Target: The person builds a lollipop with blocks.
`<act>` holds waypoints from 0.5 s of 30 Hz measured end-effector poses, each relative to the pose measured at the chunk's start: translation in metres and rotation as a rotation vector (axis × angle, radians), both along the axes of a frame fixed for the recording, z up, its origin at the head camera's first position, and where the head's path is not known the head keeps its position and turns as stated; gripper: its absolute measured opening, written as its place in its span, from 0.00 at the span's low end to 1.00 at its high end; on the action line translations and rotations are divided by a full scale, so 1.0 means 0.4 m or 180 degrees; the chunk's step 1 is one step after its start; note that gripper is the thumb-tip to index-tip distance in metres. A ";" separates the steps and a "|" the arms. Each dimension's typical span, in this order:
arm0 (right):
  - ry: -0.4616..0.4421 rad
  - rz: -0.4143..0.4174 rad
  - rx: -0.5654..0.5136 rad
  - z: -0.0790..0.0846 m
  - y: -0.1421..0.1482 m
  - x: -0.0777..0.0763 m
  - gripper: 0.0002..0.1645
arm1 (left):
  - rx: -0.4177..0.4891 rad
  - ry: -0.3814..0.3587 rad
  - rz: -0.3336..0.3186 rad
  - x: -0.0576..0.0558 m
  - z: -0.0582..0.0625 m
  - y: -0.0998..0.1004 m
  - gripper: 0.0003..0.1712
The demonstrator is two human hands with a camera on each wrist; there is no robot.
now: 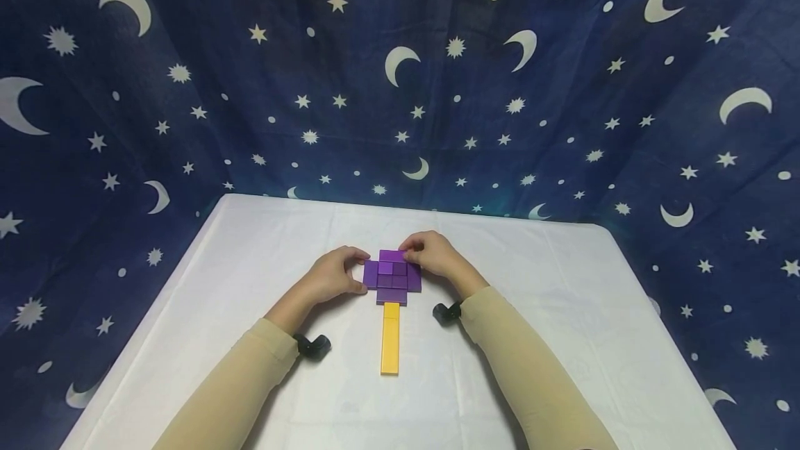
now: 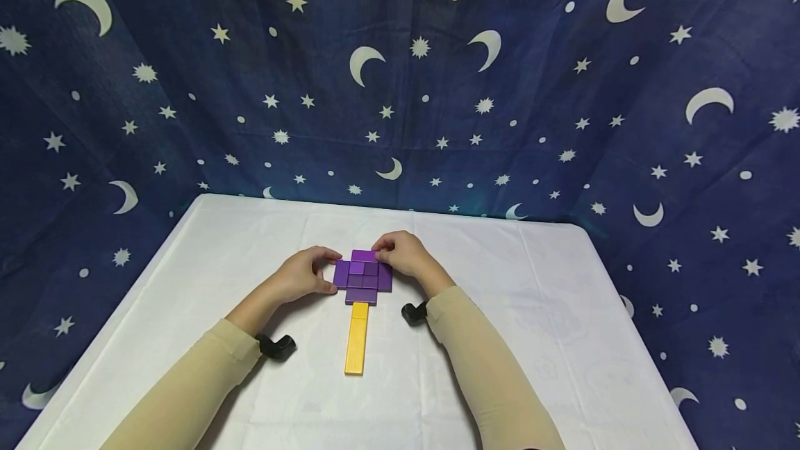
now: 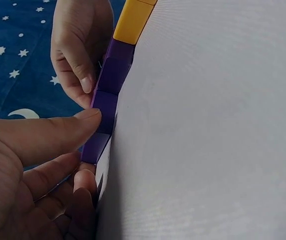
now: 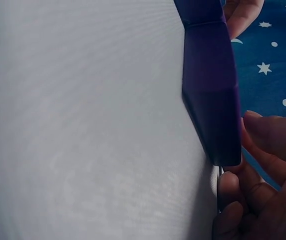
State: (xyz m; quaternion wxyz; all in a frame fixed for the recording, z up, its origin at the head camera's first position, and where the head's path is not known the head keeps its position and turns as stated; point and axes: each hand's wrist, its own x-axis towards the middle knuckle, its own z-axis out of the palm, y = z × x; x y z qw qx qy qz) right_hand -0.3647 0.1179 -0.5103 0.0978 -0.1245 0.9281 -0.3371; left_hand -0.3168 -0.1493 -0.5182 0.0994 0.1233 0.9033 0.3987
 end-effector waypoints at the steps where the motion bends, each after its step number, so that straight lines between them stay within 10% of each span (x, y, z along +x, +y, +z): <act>1: -0.0005 -0.0007 -0.0017 0.001 0.000 0.002 0.10 | 0.0015 0.0000 -0.0004 0.000 0.000 -0.001 0.40; 15: 0.0098 -0.0202 -0.0199 0.005 0.006 0.022 0.16 | 0.0244 -0.0066 -0.0016 -0.005 -0.005 -0.021 0.37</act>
